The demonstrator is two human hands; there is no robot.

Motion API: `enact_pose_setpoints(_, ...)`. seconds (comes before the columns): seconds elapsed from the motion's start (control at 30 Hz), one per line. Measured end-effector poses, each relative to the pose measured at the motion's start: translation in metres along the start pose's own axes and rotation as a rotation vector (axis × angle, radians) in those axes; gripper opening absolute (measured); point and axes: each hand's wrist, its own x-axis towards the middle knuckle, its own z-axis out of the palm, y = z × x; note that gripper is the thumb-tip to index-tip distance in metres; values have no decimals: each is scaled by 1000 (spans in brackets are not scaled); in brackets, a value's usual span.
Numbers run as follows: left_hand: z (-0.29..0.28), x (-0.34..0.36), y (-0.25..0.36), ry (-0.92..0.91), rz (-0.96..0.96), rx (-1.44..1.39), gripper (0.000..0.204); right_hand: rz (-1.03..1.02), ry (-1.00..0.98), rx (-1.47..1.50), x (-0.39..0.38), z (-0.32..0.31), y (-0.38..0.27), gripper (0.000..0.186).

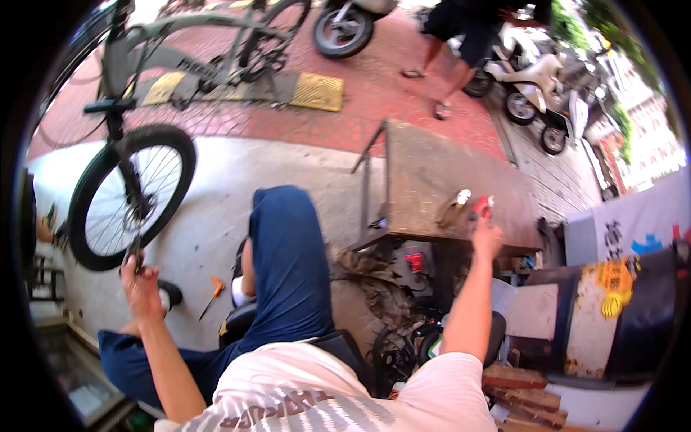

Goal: The person disassembles and wipes a bicycle brake caliper using pliers and a cloth, then adjusts a cable on the component.

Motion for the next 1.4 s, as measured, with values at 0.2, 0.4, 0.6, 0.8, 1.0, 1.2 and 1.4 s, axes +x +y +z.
enact_pose_setpoints(0.2,5,4,18,-15,-33,-53,26,-36,-178,233,15,7,42,40)
enact_pose_setpoints(0.4,-3,-2,38,6,-64,-22,24,-271,-210,369,27,4,-25,30)
enact_pose_setpoints(0.6,3,10,79,23,-83,271,20,-377,-312,457,-11,4,-143,29)
enact_pose_setpoints(0.8,8,30,103,-73,-54,483,22,-529,-351,539,-59,17,-201,23)
enact_pose_setpoints(1.0,8,35,129,-80,-90,584,25,-612,-337,610,-156,-2,-242,18)
enact_pose_setpoints(1.2,9,54,143,-203,-149,680,24,-486,-319,719,-168,-13,-193,17)
enact_pose_setpoints(1.4,20,53,151,-205,-141,748,24,-437,-259,736,-172,-31,-160,17)
